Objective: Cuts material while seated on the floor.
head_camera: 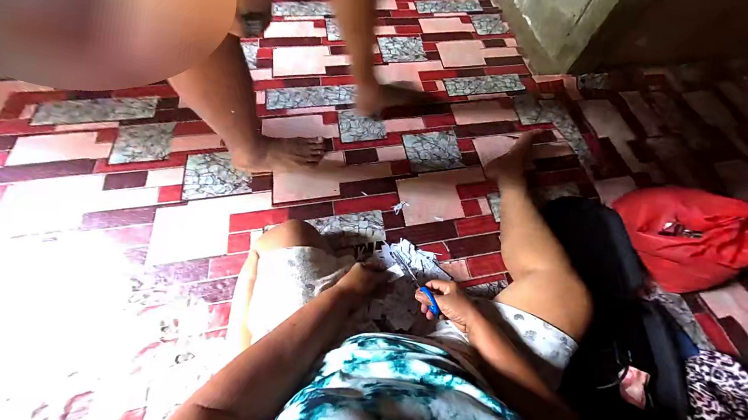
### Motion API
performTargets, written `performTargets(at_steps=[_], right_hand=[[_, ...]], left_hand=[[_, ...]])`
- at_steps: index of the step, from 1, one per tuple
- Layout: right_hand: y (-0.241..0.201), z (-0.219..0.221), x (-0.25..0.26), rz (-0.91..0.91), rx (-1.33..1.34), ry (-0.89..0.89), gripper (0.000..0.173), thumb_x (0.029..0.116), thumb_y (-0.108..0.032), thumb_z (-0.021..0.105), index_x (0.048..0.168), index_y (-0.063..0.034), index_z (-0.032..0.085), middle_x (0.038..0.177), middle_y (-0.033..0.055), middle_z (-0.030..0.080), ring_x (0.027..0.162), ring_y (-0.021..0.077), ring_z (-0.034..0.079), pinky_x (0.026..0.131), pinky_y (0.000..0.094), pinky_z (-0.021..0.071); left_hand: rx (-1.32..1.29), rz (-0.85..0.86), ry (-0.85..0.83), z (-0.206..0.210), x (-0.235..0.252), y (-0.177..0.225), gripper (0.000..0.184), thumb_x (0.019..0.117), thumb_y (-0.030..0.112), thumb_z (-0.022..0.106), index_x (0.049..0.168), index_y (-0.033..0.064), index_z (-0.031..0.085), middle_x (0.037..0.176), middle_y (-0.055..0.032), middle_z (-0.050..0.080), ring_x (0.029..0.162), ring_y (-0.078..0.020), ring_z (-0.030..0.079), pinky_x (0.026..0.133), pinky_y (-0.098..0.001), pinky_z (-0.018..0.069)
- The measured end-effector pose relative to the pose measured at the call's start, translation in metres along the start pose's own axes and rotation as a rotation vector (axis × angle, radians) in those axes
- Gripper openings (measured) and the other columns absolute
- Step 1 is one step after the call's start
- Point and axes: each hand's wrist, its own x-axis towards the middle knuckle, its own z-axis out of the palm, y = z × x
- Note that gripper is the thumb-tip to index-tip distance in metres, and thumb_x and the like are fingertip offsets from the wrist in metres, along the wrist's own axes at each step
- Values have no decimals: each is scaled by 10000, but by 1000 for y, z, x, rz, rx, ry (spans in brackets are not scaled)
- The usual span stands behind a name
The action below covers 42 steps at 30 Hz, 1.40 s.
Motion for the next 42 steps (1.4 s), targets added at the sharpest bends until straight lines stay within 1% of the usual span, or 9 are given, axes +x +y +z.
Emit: performTargets(at_steps=[4,7,17,22,24,26,29,39,42], right_hand=[[2,-1,2,70,-24,-63,299,1026,-318,630,1165,-54,609,798,9,674,613,67,599,530,211,457],[1,1,1,64,-42,-85,304,1018,-302,645,1180,-47,616,811,9,676,618,61,591,528,208,446],[4,0,3,-6,-40,-103,242,1015,-268,650,1110,-46,638,765,-12,676,580,37,578,500,187,424],[4,1,1,-76,-5,-67,218,960,-101,699,1121,32,638,804,13,660,611,45,597,574,197,511],[4,0,1,-58,-5,-75,215,967,-117,697,1121,18,633,791,5,667,597,42,599,555,189,500],[5,-1,1,-18,-19,-83,227,991,-199,681,1115,-14,636,758,-3,676,576,43,592,514,185,456],[3,-1,1,25,-44,-97,261,1024,-292,640,1115,-47,624,774,-2,679,591,43,593,508,187,435],[5,0,3,-9,-49,-118,240,1011,-258,659,1119,-45,637,778,-10,682,591,29,585,505,178,424],[3,1,2,-30,-53,-89,232,986,-197,689,1119,-13,642,767,-8,667,582,30,576,526,180,449]], left_hand=[[-27,-1,2,-1,3,-1,221,1030,73,588,1224,-19,536,912,-97,671,737,-152,681,685,-291,589],[-26,-3,-6,-2,4,-2,213,1032,67,582,1222,-18,539,915,-97,668,739,-151,681,691,-290,589],[-1,-15,-17,-1,4,-1,189,1032,58,580,1202,-17,541,911,-95,675,730,-146,682,682,-281,587],[-19,-12,-16,-1,2,0,172,1031,54,582,1185,-11,544,896,-92,674,719,-147,682,669,-280,586],[-21,-10,-17,-1,3,-1,164,1031,58,585,1175,-8,544,887,-91,677,711,-146,685,659,-277,587],[-29,-5,-17,-1,3,-1,157,1028,61,594,1163,-5,550,884,-89,681,713,-146,687,662,-277,589],[-38,-10,-12,-2,4,-1,152,1026,55,594,1157,-5,546,882,-94,674,707,-148,684,659,-274,588],[-32,-17,-16,0,4,-1,150,1029,50,586,1163,-8,551,893,-94,674,723,-148,688,668,-275,589],[-41,-16,-13,0,3,0,157,1028,57,595,1164,-3,544,889,-91,680,716,-144,690,663,-271,589]])
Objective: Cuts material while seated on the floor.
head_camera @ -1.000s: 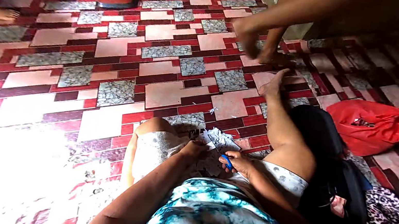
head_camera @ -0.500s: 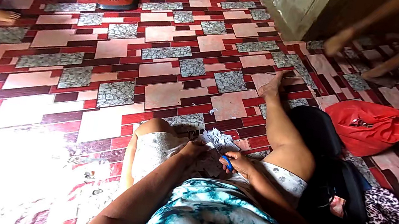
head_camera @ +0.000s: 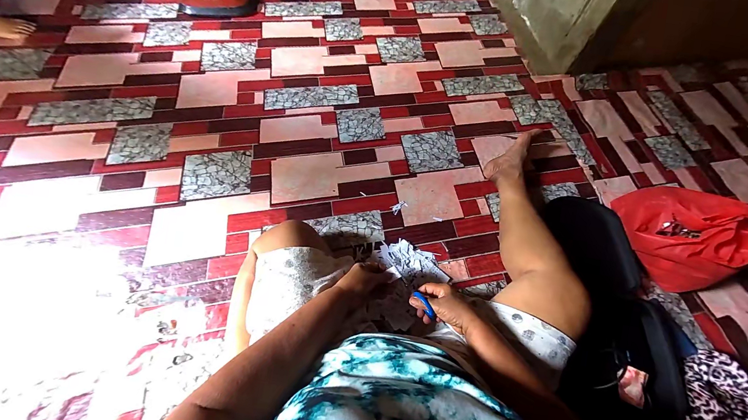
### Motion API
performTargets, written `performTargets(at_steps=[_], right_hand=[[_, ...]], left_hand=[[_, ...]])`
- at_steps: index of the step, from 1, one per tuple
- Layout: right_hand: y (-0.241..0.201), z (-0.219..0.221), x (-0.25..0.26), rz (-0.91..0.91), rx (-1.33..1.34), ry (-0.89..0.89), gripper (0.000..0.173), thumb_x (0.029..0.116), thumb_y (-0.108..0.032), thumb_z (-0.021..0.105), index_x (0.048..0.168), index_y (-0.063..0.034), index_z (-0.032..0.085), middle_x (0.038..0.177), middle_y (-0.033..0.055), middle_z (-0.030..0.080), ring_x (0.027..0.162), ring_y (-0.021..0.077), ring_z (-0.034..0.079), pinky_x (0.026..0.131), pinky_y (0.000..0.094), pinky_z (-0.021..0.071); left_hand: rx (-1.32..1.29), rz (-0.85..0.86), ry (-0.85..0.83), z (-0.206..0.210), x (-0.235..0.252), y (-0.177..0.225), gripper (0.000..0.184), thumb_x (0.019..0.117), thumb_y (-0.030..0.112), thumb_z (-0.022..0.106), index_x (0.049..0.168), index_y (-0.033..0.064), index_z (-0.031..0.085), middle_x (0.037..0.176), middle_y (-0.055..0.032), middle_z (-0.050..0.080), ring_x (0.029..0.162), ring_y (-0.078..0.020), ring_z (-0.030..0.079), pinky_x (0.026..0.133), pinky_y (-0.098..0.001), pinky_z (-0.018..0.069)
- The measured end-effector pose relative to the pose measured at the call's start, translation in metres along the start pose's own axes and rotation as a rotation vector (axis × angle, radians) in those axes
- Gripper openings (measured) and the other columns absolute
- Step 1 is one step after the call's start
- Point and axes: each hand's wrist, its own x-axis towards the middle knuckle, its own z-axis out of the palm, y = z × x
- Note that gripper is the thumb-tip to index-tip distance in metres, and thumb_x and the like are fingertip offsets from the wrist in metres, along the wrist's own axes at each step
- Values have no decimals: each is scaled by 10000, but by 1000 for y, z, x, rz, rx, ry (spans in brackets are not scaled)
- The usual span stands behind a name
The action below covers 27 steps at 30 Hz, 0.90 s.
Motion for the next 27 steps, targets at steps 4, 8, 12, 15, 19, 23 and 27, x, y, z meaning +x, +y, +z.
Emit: performTargets(at_steps=[4,8,12,15,19,23,27], right_hand=[[-2,0,-2,-23,17,31,224,970,-132,699,1128,17,642,783,3,667,586,33,588,545,183,486],[-1,-2,0,44,49,19,246,1021,-250,643,1132,-31,628,762,4,676,587,56,603,505,193,453],[0,-1,0,55,31,-33,240,1028,-279,631,1112,-55,625,778,-6,682,600,46,601,512,187,441],[1,-1,1,39,20,-43,239,1015,-268,654,1111,-51,631,775,-9,679,601,43,598,514,186,441],[1,-1,1,26,13,-42,238,1014,-267,655,1109,-51,632,777,-10,681,594,35,592,503,178,428],[1,0,1,10,1,-26,233,1002,-232,672,1122,-34,643,771,-11,674,587,28,580,509,176,430],[1,0,0,-15,17,-9,218,982,-201,693,1096,-20,647,749,-19,664,578,25,578,521,176,449]], left_hand=[[8,11,-1,0,1,-1,152,1022,62,605,1148,3,544,876,-84,675,711,-141,685,659,-273,587],[17,32,-7,-1,1,-1,165,1021,73,613,1153,-7,556,898,-89,685,733,-146,689,681,-281,587],[2,22,-5,-1,0,0,143,1029,53,588,1151,-9,547,890,-91,678,725,-146,690,676,-275,590],[1,25,-9,-1,0,0,141,1027,53,593,1147,-8,550,896,-88,675,729,-142,690,685,-273,592],[-1,17,-13,0,1,0,136,1026,48,593,1142,-9,548,897,-89,674,728,-143,693,686,-274,597],[5,22,-13,0,0,0,145,1028,48,590,1155,-9,550,912,-89,676,734,-143,694,689,-275,597],[-20,18,-10,-1,1,-1,136,1027,45,588,1147,-5,547,894,-89,672,719,-146,690,673,-276,597]])
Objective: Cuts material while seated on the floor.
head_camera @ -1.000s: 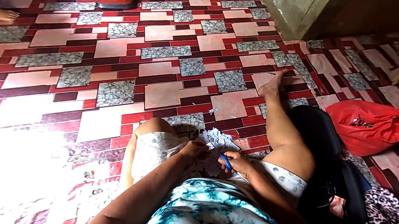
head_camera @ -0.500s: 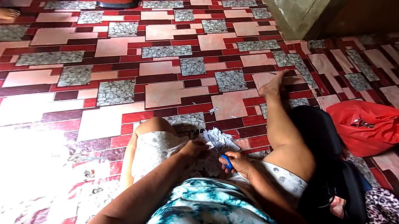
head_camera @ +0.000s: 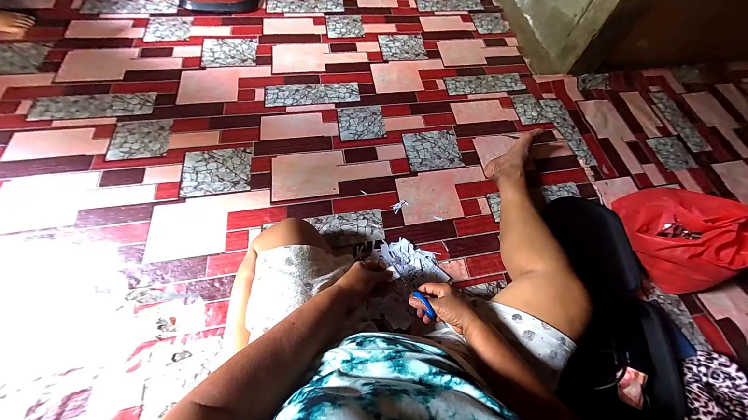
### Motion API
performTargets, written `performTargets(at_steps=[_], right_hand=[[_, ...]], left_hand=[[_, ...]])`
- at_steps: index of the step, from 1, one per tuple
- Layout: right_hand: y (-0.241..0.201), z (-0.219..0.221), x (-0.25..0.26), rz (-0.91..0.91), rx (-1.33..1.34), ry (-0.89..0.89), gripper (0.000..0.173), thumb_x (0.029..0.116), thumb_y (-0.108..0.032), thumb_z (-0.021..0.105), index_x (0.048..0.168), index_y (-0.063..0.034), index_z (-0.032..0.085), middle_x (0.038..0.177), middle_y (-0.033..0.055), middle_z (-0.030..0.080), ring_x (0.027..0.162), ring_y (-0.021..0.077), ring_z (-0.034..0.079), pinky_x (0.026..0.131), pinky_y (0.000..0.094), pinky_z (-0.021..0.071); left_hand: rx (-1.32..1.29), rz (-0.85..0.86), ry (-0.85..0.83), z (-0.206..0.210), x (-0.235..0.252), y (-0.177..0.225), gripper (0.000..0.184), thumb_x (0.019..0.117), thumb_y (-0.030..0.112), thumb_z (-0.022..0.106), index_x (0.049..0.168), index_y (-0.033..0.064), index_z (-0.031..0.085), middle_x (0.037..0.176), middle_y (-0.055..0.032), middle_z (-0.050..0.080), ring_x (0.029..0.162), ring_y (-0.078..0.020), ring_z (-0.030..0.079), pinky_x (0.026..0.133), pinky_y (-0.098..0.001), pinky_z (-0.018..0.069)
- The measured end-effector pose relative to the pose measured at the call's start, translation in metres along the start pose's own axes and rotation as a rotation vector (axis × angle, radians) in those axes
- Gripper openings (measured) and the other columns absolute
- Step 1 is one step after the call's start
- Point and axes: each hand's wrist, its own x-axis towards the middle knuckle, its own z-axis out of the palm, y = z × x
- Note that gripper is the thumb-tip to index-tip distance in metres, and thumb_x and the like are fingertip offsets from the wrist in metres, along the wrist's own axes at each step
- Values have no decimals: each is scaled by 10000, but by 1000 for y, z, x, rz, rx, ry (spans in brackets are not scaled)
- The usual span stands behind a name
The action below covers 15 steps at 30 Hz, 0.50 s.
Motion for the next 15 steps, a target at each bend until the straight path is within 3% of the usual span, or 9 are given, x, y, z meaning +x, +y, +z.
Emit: performTargets(at_steps=[6,11,15], right_hand=[[-4,1,-2,-11,5,50,223,976,-176,699,1106,-2,649,756,-5,658,579,29,574,530,179,460],[-5,4,-3,-50,-25,52,270,959,-107,707,1161,56,632,868,46,670,642,46,605,605,200,525],[-5,2,-3,1,-16,49,252,980,-156,691,1155,17,635,803,14,670,599,38,590,549,187,482]], left_hand=[[-11,-51,21,0,0,0,139,1048,91,563,1153,2,548,823,-90,685,676,-148,688,618,-264,577],[-9,-55,27,0,-1,2,121,1056,82,538,1146,1,536,801,-86,686,655,-136,683,591,-249,564],[-39,-57,32,0,0,1,115,1055,63,532,1154,4,524,815,-85,682,665,-136,684,607,-251,570]])
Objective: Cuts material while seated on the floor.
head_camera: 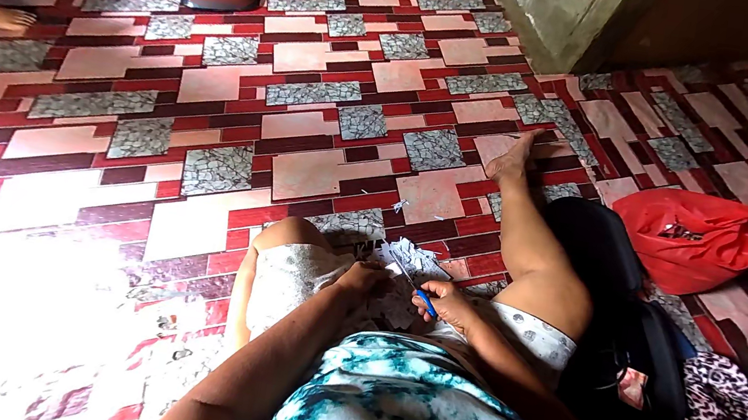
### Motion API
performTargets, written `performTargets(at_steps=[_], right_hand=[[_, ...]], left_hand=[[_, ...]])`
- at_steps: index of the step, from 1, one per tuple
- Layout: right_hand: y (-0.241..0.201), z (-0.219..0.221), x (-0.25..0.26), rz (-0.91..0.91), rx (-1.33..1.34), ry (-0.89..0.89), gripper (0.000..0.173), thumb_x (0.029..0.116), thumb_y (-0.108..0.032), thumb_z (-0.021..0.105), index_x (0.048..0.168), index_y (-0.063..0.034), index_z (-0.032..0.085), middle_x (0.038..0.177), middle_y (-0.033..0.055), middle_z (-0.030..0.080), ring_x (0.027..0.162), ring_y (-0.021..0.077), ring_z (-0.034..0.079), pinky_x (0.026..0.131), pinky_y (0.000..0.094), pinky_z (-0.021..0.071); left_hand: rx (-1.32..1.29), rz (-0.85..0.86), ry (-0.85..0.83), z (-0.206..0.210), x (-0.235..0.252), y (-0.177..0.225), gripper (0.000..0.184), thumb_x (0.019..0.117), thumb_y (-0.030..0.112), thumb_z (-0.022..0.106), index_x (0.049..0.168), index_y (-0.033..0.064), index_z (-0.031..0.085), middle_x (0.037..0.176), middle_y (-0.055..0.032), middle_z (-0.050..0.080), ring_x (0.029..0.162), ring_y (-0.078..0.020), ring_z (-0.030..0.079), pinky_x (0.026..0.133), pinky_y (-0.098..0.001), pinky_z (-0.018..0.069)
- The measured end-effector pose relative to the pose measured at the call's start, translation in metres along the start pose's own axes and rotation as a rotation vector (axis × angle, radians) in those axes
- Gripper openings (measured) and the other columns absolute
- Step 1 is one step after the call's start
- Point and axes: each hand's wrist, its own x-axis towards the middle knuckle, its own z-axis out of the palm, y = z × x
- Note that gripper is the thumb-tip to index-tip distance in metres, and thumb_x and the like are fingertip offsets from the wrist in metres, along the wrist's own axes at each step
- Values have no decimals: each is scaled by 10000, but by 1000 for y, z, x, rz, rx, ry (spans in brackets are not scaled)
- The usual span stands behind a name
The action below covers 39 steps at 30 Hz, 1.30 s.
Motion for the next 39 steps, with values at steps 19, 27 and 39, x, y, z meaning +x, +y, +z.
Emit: performTargets(at_steps=[19,27,39], right_hand=[[3,0,4,34,-25,-41,264,1006,-256,667,1146,-33,637,783,-11,664,594,30,569,515,178,422],[0,1,1,-12,21,8,247,976,-124,686,1158,32,625,802,15,667,601,40,588,551,189,482],[1,2,3,16,-28,-49,262,1001,-241,670,1146,-26,631,800,-7,669,601,26,572,517,178,427]], left_hand=[[-11,13,-8,2,0,0,98,1047,54,554,1127,2,530,852,-96,693,717,-152,710,668,-271,599],[-10,25,-19,2,0,1,83,1046,63,559,1105,13,531,851,-80,685,711,-138,698,663,-263,590],[-27,25,-22,1,1,0,54,1039,47,564,1069,9,542,834,-82,695,705,-140,706,661,-260,596]])
